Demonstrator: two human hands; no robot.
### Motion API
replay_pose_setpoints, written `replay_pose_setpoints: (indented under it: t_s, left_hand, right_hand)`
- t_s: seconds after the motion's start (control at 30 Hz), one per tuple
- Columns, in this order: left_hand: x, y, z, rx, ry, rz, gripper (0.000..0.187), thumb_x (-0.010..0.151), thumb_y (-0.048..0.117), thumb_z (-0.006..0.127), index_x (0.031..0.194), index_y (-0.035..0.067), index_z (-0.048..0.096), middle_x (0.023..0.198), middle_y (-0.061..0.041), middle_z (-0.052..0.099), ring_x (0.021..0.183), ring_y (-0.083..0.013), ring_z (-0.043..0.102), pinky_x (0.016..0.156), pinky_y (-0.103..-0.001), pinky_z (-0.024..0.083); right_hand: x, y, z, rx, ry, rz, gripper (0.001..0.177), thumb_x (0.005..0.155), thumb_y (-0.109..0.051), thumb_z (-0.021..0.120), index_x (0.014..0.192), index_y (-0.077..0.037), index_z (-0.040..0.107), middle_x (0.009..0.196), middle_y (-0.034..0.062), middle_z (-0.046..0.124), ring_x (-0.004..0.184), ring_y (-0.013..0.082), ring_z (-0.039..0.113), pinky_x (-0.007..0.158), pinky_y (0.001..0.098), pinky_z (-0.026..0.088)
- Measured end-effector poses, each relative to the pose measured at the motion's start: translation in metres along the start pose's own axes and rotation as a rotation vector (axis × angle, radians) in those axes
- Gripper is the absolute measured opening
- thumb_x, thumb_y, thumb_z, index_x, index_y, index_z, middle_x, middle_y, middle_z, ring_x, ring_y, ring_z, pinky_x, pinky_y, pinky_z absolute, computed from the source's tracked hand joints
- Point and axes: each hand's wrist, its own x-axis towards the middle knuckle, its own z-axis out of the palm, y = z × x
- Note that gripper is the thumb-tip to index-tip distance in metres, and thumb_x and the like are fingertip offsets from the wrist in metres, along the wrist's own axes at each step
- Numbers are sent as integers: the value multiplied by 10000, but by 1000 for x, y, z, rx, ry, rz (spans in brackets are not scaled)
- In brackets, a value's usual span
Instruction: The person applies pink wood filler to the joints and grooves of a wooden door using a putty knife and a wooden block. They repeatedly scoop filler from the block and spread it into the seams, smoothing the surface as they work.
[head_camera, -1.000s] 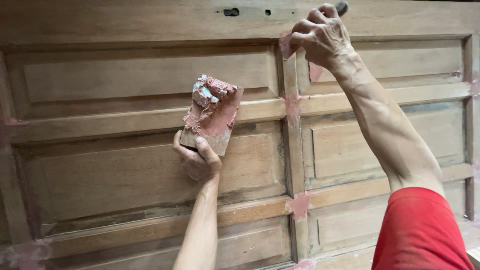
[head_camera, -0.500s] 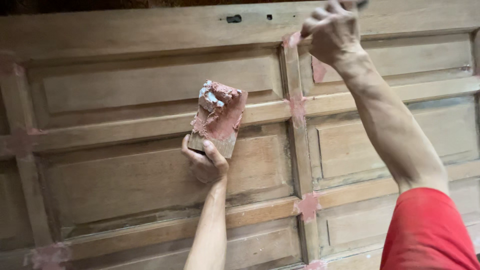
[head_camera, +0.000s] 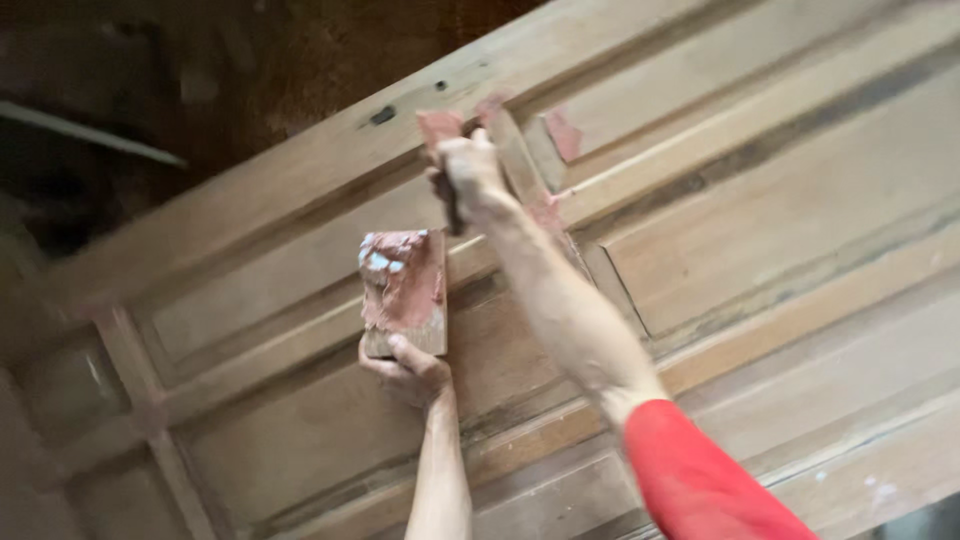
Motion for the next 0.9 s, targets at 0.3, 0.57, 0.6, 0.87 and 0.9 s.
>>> replay_pose_setpoints:
  t_s: [0.3,0.57,0.6,0.87,0.9]
  left_hand:
    - [5,-6,10,4,36,4,669,918,496,473,1362,-5,477,1110,-286,686,968,-444,700,794,-545,534]
    - [1,2,4,-6,32,88,655,962,499,481,1378,-7,484,1152,-310,685,1032,-466,692,848,-551,534]
    - [0,2,3,1,18,73,653,965,504,476,1385,3,480,1153,-314,684,1033,-480,685,841,-561,530]
    - [2,6,-2,24,-25,-29,661,947,553,453,1406,77,455,1057,-293,708,916,-502,701,722,-591,537]
    - [0,6,-3,24,-20,-22,658,948,557,454,1402,82,459,1058,-290,712,920,-498,704,731,-587,541]
  right_hand:
    - [28,-36,45,264,85,59,147,806,23,507,805,53,650,633,105,604,480,163,553,423,316,463]
    - [-34,-55,-11,-503,-404,28,215,875,-68,512,1019,-10,659,684,51,594,487,110,494,410,286,416]
    - [-46,-54,-23,-529,-413,-40,307,844,-35,516,1114,-51,661,766,33,632,547,83,553,449,256,455]
    - [-60,-73,-120,-874,-273,-175,341,945,-34,420,1251,-33,570,844,85,617,629,150,589,532,311,517]
    - [-49,-74,-127,-986,-323,-227,304,989,-37,417,1237,15,583,899,112,615,678,182,601,581,344,539]
